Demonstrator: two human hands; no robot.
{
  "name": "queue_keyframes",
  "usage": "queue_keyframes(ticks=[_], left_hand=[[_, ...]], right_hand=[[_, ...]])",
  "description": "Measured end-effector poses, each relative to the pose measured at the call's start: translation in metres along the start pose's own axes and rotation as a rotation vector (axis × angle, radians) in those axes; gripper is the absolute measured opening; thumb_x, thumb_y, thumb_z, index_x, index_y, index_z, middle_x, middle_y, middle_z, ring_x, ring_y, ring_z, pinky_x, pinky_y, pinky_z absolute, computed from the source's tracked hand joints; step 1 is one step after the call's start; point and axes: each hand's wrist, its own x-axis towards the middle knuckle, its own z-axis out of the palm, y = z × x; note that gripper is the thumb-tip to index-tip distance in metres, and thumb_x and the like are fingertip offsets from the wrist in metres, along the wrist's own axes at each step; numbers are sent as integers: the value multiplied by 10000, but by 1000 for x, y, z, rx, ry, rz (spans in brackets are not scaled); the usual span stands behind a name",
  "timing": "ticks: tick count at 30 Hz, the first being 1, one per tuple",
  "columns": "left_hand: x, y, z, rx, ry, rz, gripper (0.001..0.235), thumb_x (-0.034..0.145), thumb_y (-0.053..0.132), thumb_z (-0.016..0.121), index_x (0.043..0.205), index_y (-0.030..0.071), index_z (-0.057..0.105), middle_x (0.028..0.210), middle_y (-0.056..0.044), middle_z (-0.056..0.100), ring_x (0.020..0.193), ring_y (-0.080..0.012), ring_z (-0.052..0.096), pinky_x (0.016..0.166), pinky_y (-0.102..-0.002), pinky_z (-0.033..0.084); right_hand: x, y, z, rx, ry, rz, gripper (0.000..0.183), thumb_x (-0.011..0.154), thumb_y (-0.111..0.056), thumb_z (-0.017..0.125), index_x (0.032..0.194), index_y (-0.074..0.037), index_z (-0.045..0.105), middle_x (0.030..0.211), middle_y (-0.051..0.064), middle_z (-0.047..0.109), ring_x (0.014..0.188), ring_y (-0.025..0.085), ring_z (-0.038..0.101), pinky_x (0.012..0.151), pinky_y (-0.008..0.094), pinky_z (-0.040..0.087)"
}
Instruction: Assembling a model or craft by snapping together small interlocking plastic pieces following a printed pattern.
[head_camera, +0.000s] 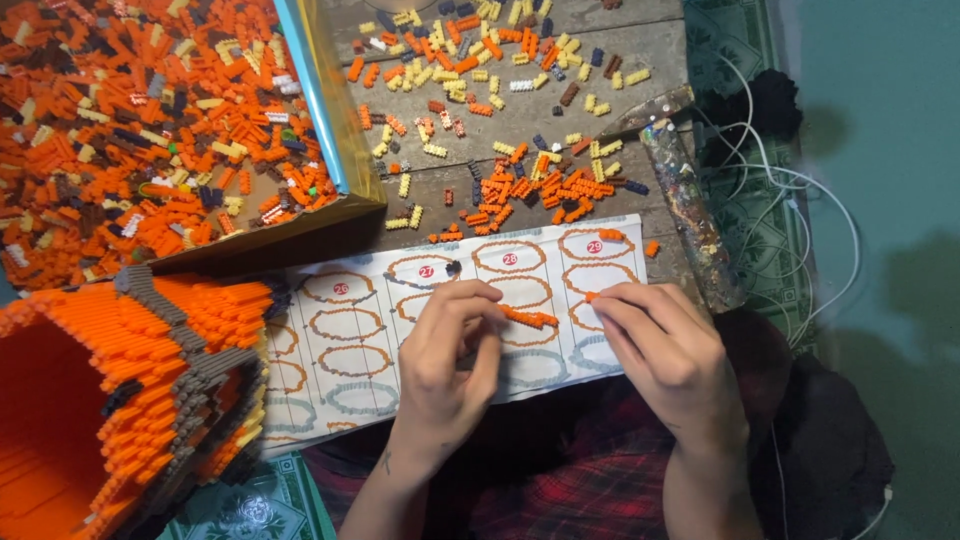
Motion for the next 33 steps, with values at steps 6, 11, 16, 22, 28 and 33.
queue_keyframes(ticks=[6, 11, 16, 22, 28, 33], left_hand=[[3, 5, -2, 18, -59, 34, 134, 1003, -94, 666, 1119, -28, 677, 1075, -140, 700, 822, -199, 681, 689, -287, 565], [4, 5, 5, 152, -143, 131, 142, 1036, -46, 771, 1157, -71, 701, 1111, -179, 686, 926, -290, 722, 839, -375, 610], [6, 4, 12, 311, -98, 220, 135, 1035, -6, 853, 1103, -59, 749, 1058, -178, 708, 901, -305, 706, 778, -388, 609], [5, 4, 11, 294, -97, 213, 118, 1059, -2, 821, 1135, -41, 740, 1060, -165, 706, 898, -299, 690, 786, -400, 601], [4, 3, 9, 265, -144, 174, 168, 1052, -14, 813, 1199, -47, 741, 1102, -173, 707, 932, -304, 705, 812, -411, 609], [4, 3, 9, 271, -147, 184, 150, 1042, -28, 823, 1171, -49, 749, 1095, -174, 701, 937, -303, 700, 798, -401, 605]], right_hand=[[-3, 0, 4, -6, 4, 12, 140, 1025, 96, 820, 1151, 129, 768, 1137, 211, 757, 969, 331, 711, 907, 422, 612], [-4, -1, 4, 3, -2, 7, 149, 1020, 106, 808, 1160, 138, 767, 1138, 217, 758, 987, 342, 720, 926, 426, 618], [-6, -4, 5, 7, -6, 29, 141, 1034, 110, 775, 1175, 107, 774, 1149, 192, 765, 993, 321, 731, 940, 416, 616], [-3, -5, 7, 43, 0, 41, 127, 1026, 113, 781, 1152, 114, 767, 1119, 199, 748, 970, 322, 715, 918, 411, 606], [-5, -3, 9, 49, 7, 46, 109, 1035, 103, 776, 1142, 97, 759, 1125, 195, 755, 965, 319, 713, 931, 417, 601], [-7, -1, 9, 41, -9, 35, 151, 994, 144, 805, 1137, 105, 775, 1126, 196, 763, 992, 317, 731, 931, 398, 630]])
